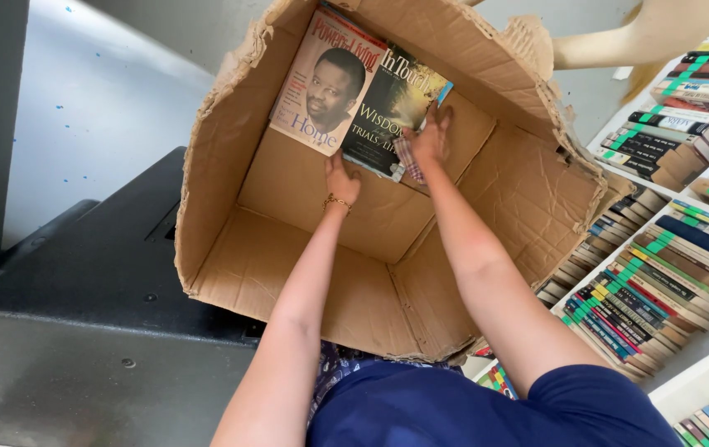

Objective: The person wipes the front and back covers of magazines with a cloth and places them into a cardboard box.

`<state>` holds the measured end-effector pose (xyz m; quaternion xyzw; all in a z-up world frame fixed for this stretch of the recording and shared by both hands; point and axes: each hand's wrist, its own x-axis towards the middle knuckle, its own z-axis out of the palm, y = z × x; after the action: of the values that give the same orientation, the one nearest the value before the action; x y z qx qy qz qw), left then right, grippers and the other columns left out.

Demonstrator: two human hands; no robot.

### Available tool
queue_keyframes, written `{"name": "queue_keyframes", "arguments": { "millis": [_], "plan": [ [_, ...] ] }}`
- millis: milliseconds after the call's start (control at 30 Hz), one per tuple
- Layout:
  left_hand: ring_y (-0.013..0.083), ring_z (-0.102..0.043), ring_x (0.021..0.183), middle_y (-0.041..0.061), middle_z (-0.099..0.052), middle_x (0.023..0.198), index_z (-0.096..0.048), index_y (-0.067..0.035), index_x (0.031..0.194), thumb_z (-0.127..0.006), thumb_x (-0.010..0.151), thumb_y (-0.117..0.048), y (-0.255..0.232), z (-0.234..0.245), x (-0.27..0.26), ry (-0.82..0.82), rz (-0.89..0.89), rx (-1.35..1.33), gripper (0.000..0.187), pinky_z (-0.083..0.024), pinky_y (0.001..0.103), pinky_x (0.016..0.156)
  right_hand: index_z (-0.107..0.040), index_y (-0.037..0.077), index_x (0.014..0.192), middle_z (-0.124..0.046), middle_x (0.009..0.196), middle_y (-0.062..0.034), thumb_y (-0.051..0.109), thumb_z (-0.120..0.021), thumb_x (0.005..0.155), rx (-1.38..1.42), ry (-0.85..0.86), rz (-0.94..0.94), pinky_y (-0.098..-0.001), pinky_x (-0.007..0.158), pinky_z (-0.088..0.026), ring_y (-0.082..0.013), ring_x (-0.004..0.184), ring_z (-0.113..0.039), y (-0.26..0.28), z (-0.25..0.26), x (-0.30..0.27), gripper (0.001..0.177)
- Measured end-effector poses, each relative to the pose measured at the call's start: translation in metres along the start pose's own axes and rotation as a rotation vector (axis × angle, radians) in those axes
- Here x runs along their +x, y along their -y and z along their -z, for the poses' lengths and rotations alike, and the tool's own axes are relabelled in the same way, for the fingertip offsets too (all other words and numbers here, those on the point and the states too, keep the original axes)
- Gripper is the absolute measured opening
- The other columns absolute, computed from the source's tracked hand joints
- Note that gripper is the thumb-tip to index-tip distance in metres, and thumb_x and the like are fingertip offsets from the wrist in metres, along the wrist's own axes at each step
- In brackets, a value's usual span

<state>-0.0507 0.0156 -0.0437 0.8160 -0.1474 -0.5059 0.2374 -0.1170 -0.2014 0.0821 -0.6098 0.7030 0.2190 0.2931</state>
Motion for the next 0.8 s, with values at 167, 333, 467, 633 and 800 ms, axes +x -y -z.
{"name": "queue_keyframes", "arguments": {
  "millis": [167, 333, 467, 633, 800],
  "plan": [
    [0.043, -0.04, 0.147, 0.021, -0.032, 0.16, -0.025, -0.019, 0.164, -0.072, 0.082, -0.025, -0.02, 0.015, -0.01, 0.015, -0.003, 0.073, 0.094, -0.034, 0.051, 0.125, -0.02, 0.038, 0.165, -0.007, 0.17, -0.0144, 0.039, -0.083, 0.093, -0.017, 0.011, 0.008, -0.0613, 0.113, -0.044, -0.0447, 0.142, -0.049, 0.008, 0.018, -0.023, 0.096],
    [0.0426, -0.043, 0.145, 0.02, -0.032, 0.162, -0.031, -0.022, 0.162, -0.073, 0.082, -0.032, -0.024, 0.024, -0.004, 0.073, 0.028, 0.073, 0.091, -0.036, 0.047, 0.124, -0.026, 0.04, 0.162, -0.013, 0.169, -0.0144, 0.043, -0.083, 0.093, 0.056, -0.047, -0.022, -0.0604, 0.115, -0.043, -0.0422, 0.143, -0.048, -0.021, -0.002, -0.007, 0.089],
    [0.0342, -0.055, 0.135, 0.017, -0.052, 0.149, -0.045, -0.021, 0.153, -0.067, 0.091, -0.047, -0.047, 0.041, -0.02, 0.083, 0.001, -0.121, 0.071, -0.045, 0.043, 0.116, -0.049, 0.018, 0.146, -0.049, 0.138, -0.0283, 0.047, -0.091, 0.084, 0.441, -0.21, 0.186, -0.055, 0.104, -0.049, -0.0478, 0.125, -0.058, -0.023, -0.024, -0.021, 0.08],
    [0.0368, -0.059, 0.129, 0.023, -0.068, 0.129, -0.066, -0.01, 0.132, -0.049, 0.11, -0.029, -0.103, 0.078, -0.072, -0.029, -0.283, -0.536, 0.033, -0.047, 0.048, 0.112, -0.066, 0.017, 0.124, -0.071, 0.097, -0.0078, 0.049, -0.085, 0.09, 0.698, -0.092, 0.412, -0.0327, 0.077, -0.057, -0.0194, 0.084, -0.069, 0.033, -0.016, -0.107, 0.051],
    [0.0241, -0.066, 0.11, 0.013, -0.072, 0.109, -0.071, -0.012, 0.114, -0.046, 0.112, -0.025, -0.159, 0.207, -0.185, -0.487, -0.436, -0.937, 0.028, -0.05, 0.042, 0.101, -0.06, 0.016, 0.133, -0.063, 0.126, -0.0185, 0.045, -0.067, 0.104, 0.9, -0.002, 0.713, -0.0452, 0.11, -0.044, -0.0307, 0.125, -0.057, 0.115, 0.02, -0.28, 0.042]
  ]
}}
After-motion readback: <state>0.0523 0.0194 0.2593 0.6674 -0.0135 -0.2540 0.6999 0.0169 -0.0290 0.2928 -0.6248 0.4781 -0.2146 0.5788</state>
